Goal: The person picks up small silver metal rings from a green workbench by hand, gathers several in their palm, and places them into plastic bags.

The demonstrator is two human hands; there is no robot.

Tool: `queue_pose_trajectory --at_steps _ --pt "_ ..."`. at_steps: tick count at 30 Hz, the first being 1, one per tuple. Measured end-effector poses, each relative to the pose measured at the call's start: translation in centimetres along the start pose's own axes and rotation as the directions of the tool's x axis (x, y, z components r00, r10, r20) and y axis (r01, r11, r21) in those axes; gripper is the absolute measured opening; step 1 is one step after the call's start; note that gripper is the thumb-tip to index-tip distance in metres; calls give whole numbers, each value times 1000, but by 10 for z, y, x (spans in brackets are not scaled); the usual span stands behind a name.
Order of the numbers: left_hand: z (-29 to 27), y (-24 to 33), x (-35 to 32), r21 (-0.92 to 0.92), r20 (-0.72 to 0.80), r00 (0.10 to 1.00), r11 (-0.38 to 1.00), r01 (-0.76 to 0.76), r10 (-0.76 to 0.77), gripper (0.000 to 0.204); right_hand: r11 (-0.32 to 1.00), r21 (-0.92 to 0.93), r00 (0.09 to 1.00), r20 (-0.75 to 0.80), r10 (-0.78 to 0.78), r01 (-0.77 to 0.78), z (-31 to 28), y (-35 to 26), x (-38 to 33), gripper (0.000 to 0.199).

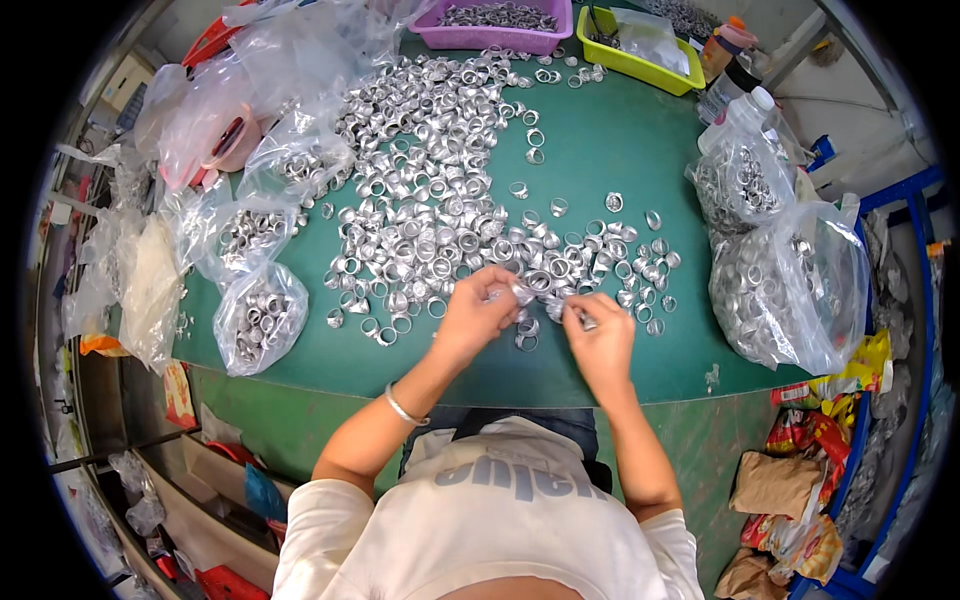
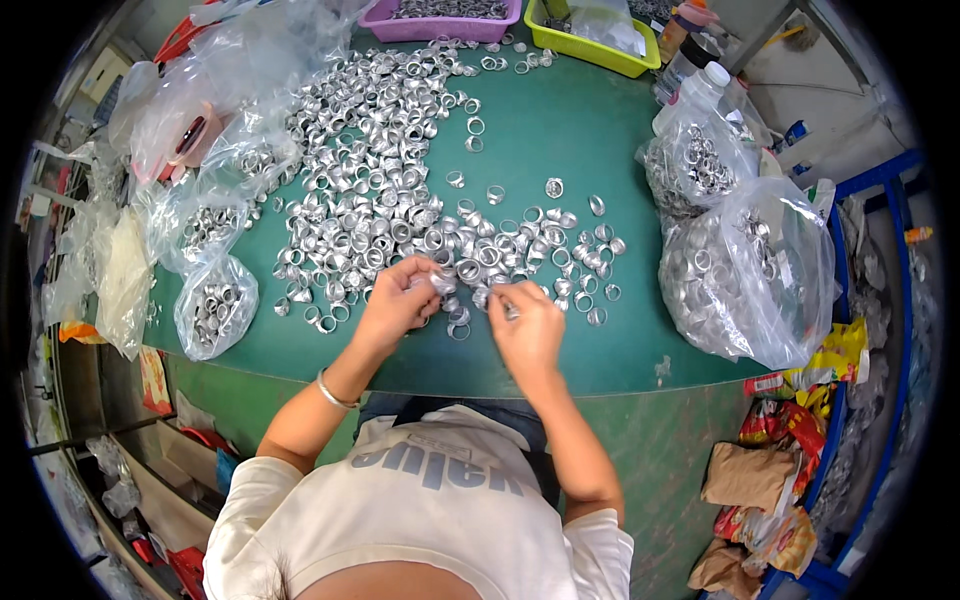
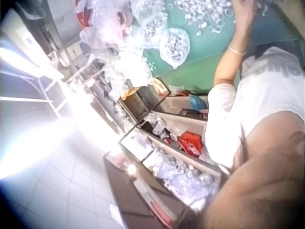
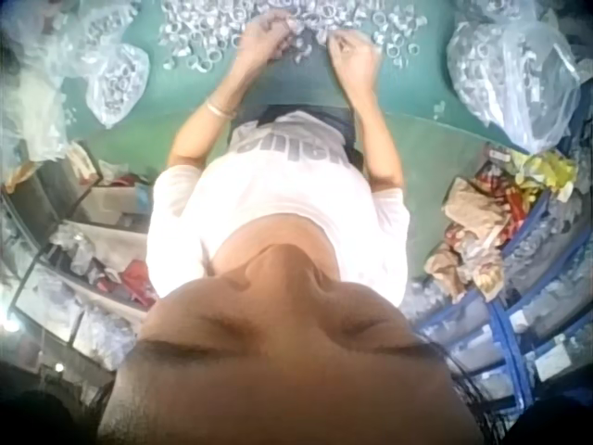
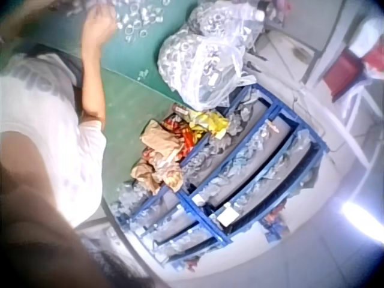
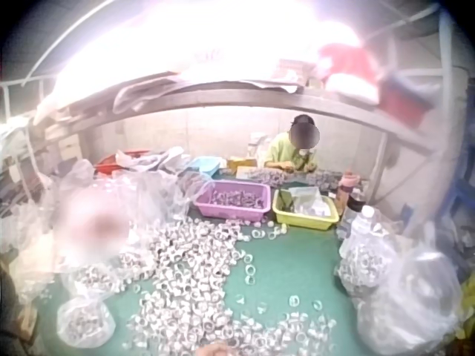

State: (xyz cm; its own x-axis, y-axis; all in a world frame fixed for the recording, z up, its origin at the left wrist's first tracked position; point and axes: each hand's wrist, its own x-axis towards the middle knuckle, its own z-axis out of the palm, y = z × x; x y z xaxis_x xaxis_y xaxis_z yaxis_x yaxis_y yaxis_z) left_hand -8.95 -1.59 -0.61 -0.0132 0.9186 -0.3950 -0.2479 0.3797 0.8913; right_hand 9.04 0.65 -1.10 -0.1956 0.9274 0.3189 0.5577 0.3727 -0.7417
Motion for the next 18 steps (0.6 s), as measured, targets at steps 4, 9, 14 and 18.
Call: queue_pose_trajectory --at_steps 4,9,14,18 --pt "-16 -1 -11 -461 351 931 846 266 -102 20 333 688 759 527 382 -645 -21 8 0 17" --pt "-6 4 -20 -513 361 928 813 275 -86 25 -185 788 775 613 155 -587 -21 11 -9 33" --pt "-13 -13 -16 -383 194 978 912 145 -74 22 -274 780 782 610 129 -563 -17 32 -9 33" --pt "9 -10 -23 273 -59 969 938 -214 238 13 991 -107 997 -7 -82 80 3 -9 3 12"
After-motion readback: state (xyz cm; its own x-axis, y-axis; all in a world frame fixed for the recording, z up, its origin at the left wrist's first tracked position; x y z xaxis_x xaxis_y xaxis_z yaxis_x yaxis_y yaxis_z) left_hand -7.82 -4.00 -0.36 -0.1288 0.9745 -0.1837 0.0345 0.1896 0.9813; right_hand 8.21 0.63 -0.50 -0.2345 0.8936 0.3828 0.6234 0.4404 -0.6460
